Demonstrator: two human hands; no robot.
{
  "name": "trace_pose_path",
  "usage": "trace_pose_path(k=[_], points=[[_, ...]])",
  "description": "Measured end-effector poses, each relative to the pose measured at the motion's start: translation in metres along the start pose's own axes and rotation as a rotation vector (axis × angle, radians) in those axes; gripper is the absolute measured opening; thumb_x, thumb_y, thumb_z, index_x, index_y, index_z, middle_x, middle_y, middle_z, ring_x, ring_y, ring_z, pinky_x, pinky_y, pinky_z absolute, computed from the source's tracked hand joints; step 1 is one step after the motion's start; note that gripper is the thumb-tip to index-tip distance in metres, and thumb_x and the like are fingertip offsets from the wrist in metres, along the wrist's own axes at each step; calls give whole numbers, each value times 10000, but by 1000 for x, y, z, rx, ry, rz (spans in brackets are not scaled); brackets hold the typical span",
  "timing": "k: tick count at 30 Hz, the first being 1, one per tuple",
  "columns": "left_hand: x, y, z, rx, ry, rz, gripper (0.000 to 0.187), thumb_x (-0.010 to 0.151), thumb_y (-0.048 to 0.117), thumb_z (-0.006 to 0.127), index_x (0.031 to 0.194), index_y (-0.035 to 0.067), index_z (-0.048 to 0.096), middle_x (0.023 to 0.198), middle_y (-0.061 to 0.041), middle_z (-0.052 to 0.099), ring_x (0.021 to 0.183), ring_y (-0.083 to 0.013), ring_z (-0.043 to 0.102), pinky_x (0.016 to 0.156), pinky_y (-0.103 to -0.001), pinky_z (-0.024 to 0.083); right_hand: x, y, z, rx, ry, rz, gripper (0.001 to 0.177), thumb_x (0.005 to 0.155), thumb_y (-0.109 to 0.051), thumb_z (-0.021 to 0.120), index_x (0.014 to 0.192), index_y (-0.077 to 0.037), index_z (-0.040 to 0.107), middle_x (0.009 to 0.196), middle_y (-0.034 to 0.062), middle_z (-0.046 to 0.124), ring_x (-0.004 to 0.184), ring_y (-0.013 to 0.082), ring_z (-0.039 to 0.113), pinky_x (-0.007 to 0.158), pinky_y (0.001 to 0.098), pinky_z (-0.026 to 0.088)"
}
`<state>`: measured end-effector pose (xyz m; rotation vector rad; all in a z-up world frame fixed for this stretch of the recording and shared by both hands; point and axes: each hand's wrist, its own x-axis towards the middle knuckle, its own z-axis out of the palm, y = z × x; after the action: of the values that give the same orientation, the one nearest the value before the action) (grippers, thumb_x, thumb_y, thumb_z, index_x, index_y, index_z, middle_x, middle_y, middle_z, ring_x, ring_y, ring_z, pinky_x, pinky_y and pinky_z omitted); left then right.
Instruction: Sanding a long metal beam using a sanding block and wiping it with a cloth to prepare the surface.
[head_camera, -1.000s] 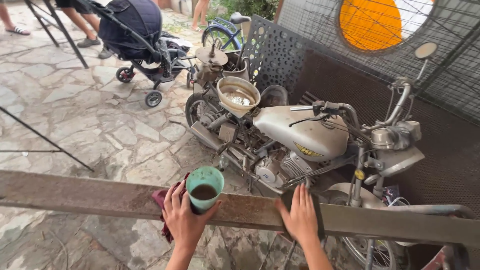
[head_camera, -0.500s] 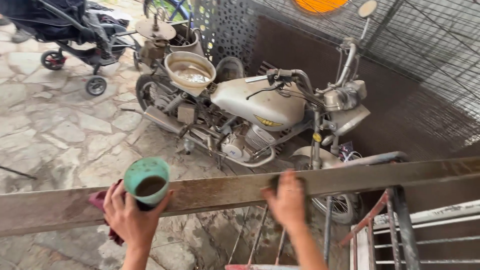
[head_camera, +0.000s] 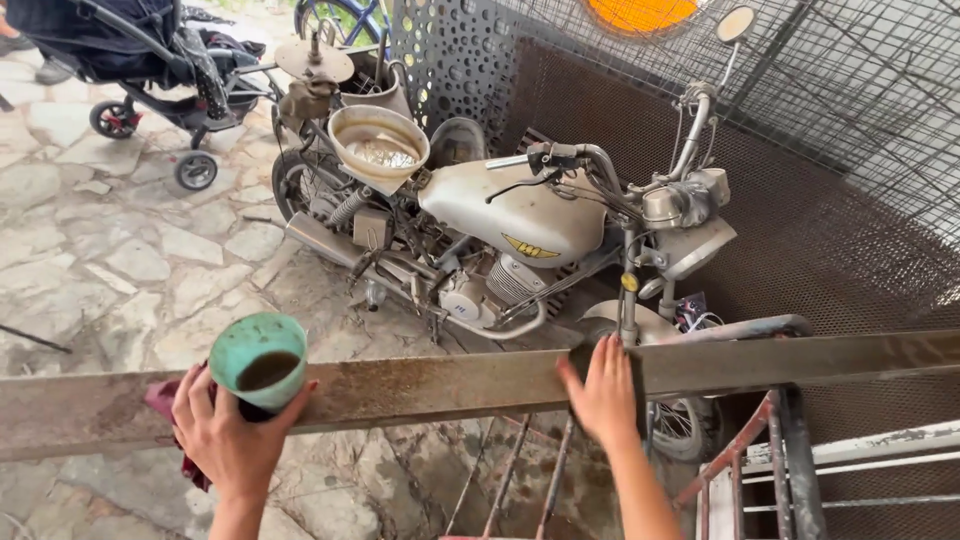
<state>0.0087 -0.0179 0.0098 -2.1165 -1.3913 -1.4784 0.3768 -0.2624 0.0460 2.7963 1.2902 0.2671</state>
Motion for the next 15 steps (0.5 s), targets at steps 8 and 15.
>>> trace_pose_path(k=[8,15], points=[[-1,-5,4,-53,5,7,838,621,631,893,1120,-26,743,1290,-176,687,1285,-372,594,1110,-485,486,-12,-73,26,236,388,-317,925,909,-662,510,1415,103,391,1469,298,418,1391,411,372,1184,465,242],[-5,-1,6,-48,-10,-79,738,596,636,891,999,36,741,1319,-124,689,1310,-339,586,1085,-475,487,42,20,33,183,-154,293,1150,839,-862,129,1535,50,39,1630,233,5,1523,330,39,1229,416,16]])
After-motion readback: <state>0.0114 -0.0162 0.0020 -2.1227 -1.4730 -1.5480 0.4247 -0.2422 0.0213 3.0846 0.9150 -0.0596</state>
